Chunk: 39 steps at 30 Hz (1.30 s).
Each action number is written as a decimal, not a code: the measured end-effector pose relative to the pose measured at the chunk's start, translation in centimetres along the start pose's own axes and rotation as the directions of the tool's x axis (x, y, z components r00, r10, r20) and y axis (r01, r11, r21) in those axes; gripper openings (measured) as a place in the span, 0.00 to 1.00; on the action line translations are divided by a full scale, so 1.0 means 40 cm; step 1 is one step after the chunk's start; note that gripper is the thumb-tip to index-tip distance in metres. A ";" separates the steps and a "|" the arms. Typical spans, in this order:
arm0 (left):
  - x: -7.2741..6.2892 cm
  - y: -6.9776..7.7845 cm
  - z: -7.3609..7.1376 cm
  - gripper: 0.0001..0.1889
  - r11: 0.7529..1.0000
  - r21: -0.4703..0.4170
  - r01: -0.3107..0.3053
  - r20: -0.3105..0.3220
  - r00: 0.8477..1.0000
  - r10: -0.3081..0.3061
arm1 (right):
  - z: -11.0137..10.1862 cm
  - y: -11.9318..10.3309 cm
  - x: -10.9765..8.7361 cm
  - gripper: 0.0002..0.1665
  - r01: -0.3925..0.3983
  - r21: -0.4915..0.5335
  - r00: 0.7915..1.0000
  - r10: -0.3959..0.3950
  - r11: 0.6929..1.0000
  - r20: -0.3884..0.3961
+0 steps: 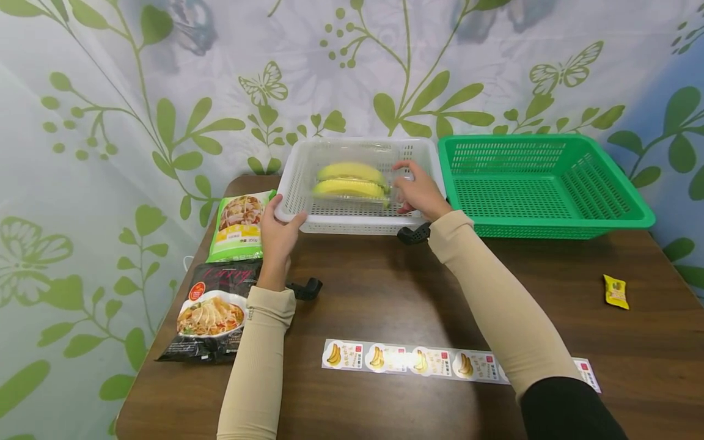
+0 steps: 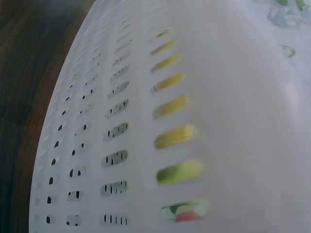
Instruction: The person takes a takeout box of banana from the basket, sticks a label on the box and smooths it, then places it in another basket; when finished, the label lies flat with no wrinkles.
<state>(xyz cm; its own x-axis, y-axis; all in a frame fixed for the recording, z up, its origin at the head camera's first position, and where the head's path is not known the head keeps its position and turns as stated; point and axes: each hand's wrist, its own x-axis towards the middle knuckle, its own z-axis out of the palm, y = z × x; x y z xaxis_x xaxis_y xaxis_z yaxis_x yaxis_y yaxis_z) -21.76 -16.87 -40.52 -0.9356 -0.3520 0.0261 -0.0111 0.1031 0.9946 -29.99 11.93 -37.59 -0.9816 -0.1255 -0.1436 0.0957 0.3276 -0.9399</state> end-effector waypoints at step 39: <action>0.000 0.009 0.001 0.38 1.000 -0.015 0.002 0.011 1.000 -0.002 | -0.177 -0.096 -0.383 0.23 0.216 0.084 0.976 -0.211 0.973 -0.060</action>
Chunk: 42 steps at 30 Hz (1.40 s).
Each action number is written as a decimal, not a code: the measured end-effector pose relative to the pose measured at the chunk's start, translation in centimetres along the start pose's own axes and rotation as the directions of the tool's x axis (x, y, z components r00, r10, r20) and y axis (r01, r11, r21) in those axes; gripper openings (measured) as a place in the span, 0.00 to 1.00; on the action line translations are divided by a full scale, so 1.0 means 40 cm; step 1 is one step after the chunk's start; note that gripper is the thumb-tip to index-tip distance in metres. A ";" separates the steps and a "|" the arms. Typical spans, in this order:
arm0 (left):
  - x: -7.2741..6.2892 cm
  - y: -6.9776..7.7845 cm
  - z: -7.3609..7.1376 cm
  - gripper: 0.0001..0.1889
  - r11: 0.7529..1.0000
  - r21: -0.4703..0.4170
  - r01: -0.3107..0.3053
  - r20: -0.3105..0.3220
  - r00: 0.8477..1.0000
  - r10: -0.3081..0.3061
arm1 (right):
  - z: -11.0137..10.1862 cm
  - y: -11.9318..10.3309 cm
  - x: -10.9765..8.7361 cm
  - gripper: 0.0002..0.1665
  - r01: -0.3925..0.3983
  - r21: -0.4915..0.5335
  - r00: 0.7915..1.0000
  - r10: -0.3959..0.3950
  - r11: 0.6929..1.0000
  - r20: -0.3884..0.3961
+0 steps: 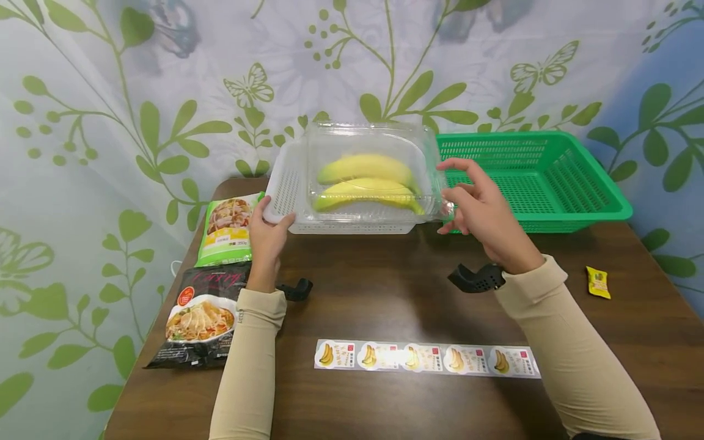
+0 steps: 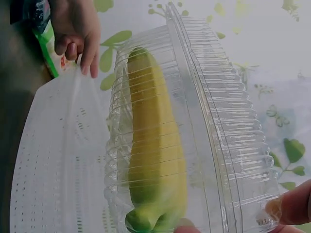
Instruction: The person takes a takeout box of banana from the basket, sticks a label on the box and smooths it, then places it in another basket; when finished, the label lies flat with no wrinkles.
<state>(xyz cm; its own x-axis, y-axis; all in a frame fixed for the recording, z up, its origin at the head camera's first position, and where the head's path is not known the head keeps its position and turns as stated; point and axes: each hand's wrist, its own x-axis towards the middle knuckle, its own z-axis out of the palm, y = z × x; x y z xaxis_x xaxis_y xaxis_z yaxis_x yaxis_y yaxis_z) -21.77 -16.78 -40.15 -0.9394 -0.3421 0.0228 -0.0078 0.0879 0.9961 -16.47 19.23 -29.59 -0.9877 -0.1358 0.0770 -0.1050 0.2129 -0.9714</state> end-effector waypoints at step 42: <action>-0.002 -0.003 -0.009 0.38 1.000 0.008 0.025 0.031 0.999 -0.025 | 0.009 0.198 -0.334 0.23 -0.083 -0.119 0.995 0.077 0.989 -0.060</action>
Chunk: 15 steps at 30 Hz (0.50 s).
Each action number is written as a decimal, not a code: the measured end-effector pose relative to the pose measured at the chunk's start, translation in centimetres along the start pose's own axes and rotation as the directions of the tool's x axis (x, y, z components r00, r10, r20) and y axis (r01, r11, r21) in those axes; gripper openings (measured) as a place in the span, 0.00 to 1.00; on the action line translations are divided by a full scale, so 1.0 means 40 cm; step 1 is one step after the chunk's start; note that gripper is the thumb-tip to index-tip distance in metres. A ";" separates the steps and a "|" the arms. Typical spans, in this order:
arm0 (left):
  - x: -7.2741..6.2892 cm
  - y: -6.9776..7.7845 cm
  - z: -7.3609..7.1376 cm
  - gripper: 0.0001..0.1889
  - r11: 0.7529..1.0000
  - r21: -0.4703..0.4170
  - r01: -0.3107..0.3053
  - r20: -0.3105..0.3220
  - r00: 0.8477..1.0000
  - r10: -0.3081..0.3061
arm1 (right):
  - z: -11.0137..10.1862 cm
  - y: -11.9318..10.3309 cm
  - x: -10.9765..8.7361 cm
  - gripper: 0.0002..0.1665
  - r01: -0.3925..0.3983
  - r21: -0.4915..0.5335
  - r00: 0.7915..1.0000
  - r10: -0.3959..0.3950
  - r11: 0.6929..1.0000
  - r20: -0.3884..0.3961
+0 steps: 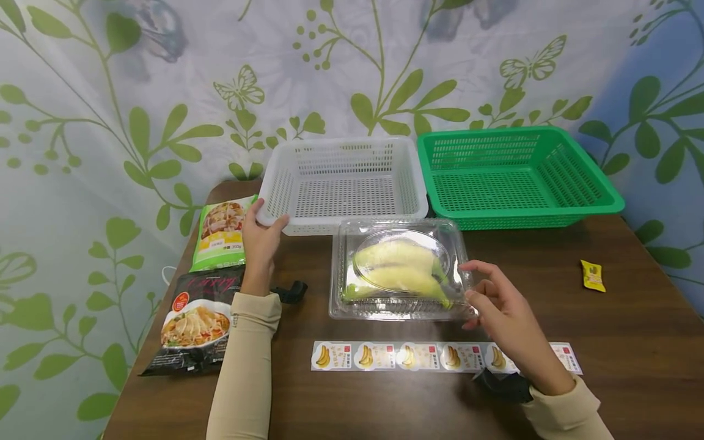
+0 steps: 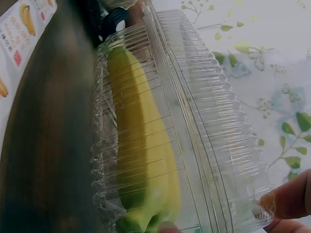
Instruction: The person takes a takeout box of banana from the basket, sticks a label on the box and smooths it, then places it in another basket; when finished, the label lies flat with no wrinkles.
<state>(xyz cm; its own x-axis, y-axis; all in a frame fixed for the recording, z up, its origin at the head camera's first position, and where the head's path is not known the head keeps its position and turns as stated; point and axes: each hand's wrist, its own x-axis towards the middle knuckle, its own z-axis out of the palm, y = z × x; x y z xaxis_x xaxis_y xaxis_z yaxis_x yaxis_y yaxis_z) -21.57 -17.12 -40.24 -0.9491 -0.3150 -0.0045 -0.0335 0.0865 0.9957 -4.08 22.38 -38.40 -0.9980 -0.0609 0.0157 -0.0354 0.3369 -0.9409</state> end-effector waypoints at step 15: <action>0.000 0.001 0.004 0.38 1.000 -0.023 -0.015 -0.003 1.000 0.015 | 0.020 0.057 0.015 0.24 -0.041 -0.025 0.999 0.040 0.999 -0.033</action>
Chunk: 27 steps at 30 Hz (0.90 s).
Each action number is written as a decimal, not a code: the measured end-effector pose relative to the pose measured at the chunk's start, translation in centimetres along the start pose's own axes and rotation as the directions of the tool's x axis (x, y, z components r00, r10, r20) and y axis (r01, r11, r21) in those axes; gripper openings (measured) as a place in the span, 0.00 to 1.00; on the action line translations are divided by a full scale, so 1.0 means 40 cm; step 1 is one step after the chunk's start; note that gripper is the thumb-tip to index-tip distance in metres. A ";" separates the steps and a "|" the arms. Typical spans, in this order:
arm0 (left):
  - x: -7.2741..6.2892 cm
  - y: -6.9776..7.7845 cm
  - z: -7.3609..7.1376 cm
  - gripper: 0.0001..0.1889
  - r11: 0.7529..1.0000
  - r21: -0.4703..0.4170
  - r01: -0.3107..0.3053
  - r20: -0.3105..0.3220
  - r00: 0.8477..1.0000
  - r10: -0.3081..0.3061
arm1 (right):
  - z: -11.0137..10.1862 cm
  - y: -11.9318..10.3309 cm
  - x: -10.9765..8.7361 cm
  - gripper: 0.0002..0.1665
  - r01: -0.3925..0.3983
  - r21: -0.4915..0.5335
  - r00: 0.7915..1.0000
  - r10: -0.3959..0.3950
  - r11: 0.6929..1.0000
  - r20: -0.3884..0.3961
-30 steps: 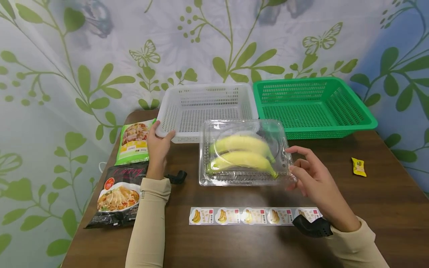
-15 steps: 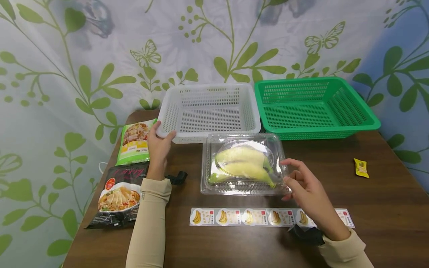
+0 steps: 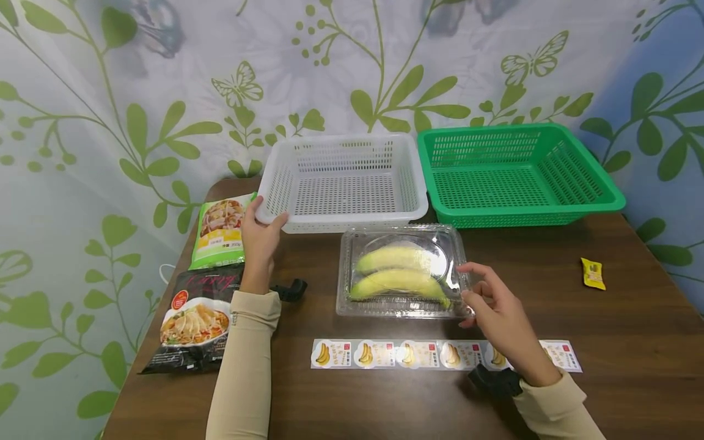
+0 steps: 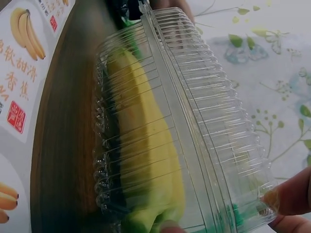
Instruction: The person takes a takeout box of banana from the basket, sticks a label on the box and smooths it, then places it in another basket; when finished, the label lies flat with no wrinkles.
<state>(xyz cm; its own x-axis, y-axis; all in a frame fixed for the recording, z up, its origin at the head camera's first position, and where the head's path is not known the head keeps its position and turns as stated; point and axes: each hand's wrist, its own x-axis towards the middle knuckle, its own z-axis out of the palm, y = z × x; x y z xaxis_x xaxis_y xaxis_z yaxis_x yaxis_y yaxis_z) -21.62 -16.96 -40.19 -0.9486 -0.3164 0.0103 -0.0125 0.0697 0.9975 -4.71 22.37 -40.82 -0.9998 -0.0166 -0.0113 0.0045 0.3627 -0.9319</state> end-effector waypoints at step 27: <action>-0.005 0.000 -0.004 0.38 1.000 0.024 -0.003 0.017 1.000 0.002 | -0.029 0.043 0.045 0.23 0.058 0.038 0.993 -0.061 0.998 0.102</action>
<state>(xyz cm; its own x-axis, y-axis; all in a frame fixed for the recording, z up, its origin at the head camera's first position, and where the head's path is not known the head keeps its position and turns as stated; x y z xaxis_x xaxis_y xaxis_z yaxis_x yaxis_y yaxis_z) -21.38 -17.05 -40.18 -0.9539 -0.2999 0.0112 -0.0177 0.0937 0.9954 -6.51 24.06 -42.01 -0.9910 -0.1338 0.0091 -0.0526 0.3256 -0.9440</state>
